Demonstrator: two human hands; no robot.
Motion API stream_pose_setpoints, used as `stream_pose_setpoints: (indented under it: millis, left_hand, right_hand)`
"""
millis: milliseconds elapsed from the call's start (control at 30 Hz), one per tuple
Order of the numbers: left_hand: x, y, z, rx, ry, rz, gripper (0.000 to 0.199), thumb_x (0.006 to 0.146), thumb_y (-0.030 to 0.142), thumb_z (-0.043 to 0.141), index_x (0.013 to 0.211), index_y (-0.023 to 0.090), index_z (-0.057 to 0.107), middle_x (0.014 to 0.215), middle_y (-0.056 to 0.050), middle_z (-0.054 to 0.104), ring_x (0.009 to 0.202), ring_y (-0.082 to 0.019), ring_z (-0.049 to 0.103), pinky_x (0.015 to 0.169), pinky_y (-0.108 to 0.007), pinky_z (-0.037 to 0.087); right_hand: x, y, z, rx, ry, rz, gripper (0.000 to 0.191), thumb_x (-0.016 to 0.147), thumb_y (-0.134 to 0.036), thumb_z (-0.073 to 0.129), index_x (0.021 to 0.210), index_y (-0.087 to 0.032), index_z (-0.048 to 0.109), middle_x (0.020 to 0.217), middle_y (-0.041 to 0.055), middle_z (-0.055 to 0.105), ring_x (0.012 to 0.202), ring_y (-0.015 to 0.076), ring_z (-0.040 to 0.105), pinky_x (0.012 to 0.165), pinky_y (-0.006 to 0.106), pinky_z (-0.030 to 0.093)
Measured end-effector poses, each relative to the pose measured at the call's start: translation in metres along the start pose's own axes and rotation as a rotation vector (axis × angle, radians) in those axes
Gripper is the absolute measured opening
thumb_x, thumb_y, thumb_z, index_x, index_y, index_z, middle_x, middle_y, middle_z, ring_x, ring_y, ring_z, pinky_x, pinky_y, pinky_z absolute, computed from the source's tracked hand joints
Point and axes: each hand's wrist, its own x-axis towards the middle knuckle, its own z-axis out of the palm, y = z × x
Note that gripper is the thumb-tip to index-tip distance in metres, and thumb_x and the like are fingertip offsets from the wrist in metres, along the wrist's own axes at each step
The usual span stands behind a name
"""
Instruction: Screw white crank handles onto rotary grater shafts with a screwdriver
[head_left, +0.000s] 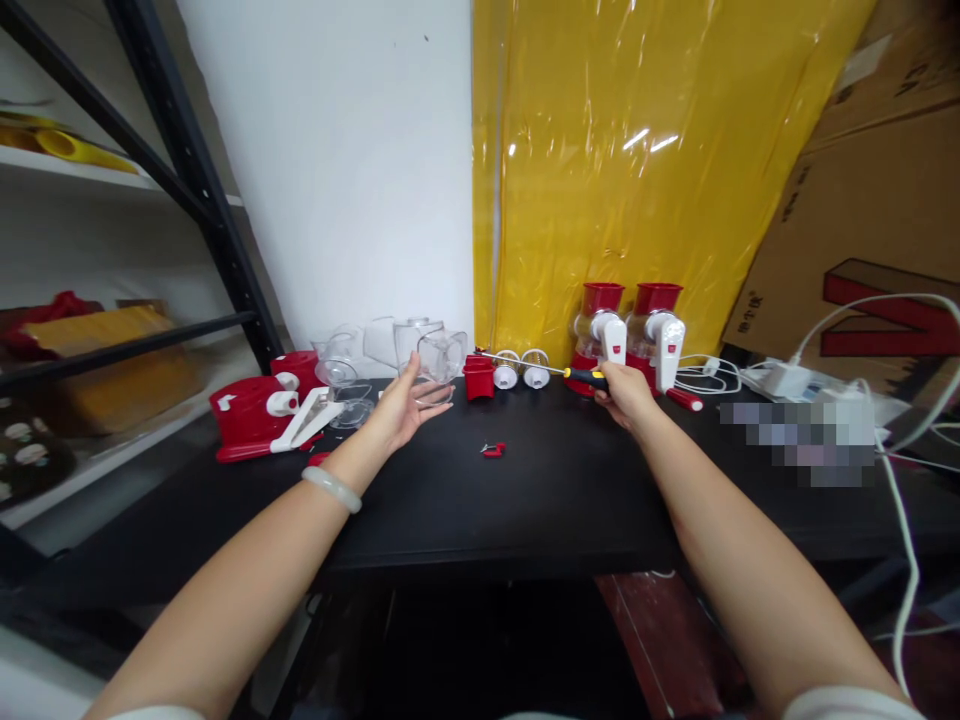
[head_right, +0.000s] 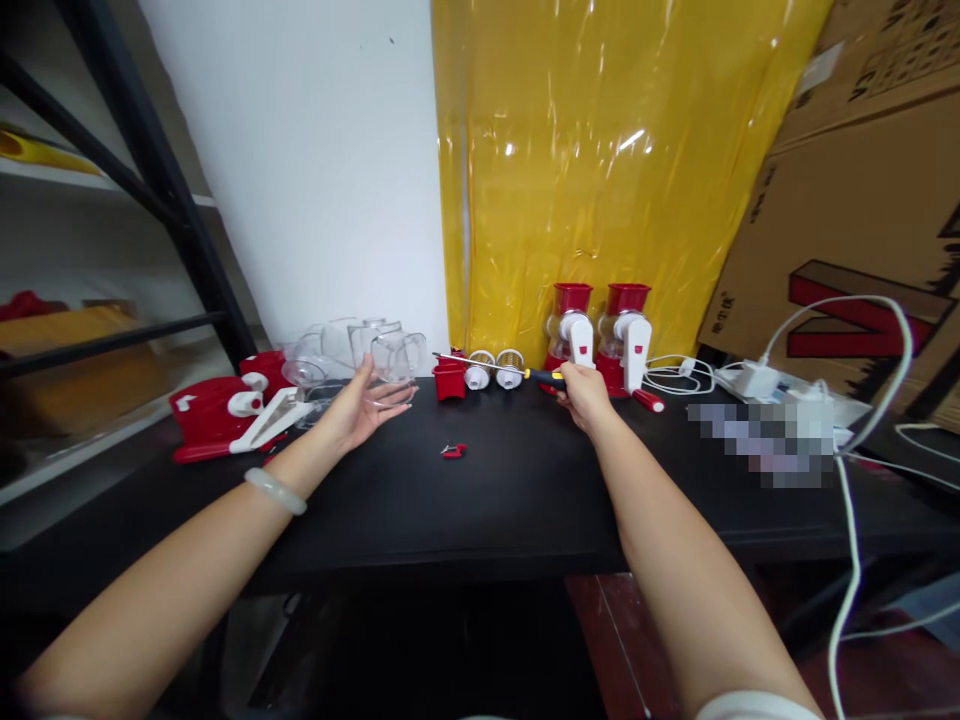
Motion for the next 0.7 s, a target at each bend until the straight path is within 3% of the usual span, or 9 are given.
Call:
stream_pose_setpoints:
  millis: [133, 333, 500, 700]
  left_hand:
    - [-0.001, 0.002, 0.001, -0.064, -0.008, -0.076, 0.089, 0.075, 0.075, 0.057, 0.135, 0.011, 0.045, 0.113, -0.024, 0.068, 0.098, -0.03, 0.072, 0.061, -0.03, 0.06]
    - [-0.002, 0.003, 0.001, -0.08, -0.048, -0.161, 0.093, 0.077, 0.079, 0.049, 0.133, 0.004, 0.051, 0.105, -0.026, 0.07, 0.089, -0.028, 0.073, 0.054, -0.027, 0.059]
    - [0.0, -0.003, 0.0, -0.08, -0.065, -0.148, 0.1, 0.075, 0.078, 0.053, 0.142, 0.005, 0.042, 0.109, -0.026, 0.069, 0.09, -0.029, 0.074, 0.061, -0.03, 0.06]
    - [-0.002, -0.007, 0.002, -0.039, 0.034, -0.051, 0.1, 0.077, 0.072, 0.059, 0.147, 0.007, 0.028, 0.107, -0.025, 0.071, 0.093, -0.03, 0.074, 0.078, -0.037, 0.06]
  right_hand:
    - [-0.005, -0.002, 0.006, 0.082, -0.024, -0.127, 0.006, 0.067, -0.023, 0.06, 0.065, -0.017, 0.059, 0.044, -0.004, 0.042, 0.037, 0.0067, 0.036, 0.035, 0.02, 0.024]
    - [-0.014, -0.006, 0.014, 0.093, 0.016, -0.291, 0.013, 0.07, -0.03, 0.059, 0.068, -0.018, 0.06, 0.049, -0.0035, 0.047, 0.04, 0.0073, 0.04, 0.038, 0.021, 0.026]
    - [-0.01, -0.002, 0.012, -0.01, 0.071, -0.336, 0.014, 0.072, -0.033, 0.058, 0.07, -0.019, 0.061, 0.05, -0.0036, 0.048, 0.042, 0.0091, 0.04, 0.041, 0.023, 0.028]
    - [-0.003, 0.006, 0.008, -0.136, 0.115, -0.39, 0.016, 0.074, -0.035, 0.058, 0.071, -0.02, 0.063, 0.054, -0.0022, 0.053, 0.046, 0.0114, 0.043, 0.044, 0.024, 0.032]
